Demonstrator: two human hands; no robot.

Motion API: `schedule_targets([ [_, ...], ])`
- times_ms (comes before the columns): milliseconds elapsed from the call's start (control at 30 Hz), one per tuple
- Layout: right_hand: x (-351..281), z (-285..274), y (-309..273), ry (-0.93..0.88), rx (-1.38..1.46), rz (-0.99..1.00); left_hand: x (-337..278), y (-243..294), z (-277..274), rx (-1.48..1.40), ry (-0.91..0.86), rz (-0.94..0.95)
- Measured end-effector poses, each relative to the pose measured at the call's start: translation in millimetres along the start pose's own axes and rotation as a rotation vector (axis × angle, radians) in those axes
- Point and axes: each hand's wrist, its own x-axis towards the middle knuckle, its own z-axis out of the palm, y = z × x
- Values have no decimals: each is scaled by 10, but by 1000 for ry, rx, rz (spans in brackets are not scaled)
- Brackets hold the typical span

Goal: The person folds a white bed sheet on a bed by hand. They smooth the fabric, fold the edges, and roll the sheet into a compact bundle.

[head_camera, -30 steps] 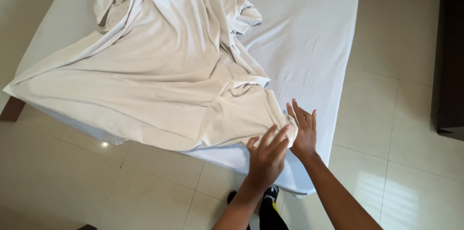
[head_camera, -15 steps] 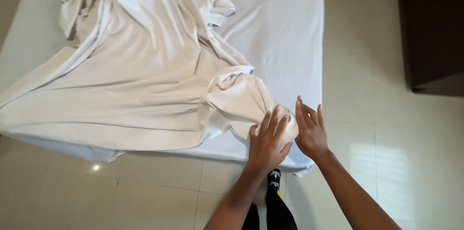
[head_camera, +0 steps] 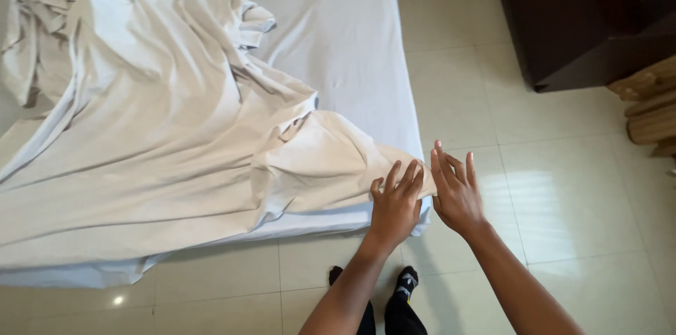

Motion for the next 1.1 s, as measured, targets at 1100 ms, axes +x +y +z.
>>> schedule_targets([
  [1100,-184,118,-448,95,346,-263,-1145,675,-533,39,218,-41],
])
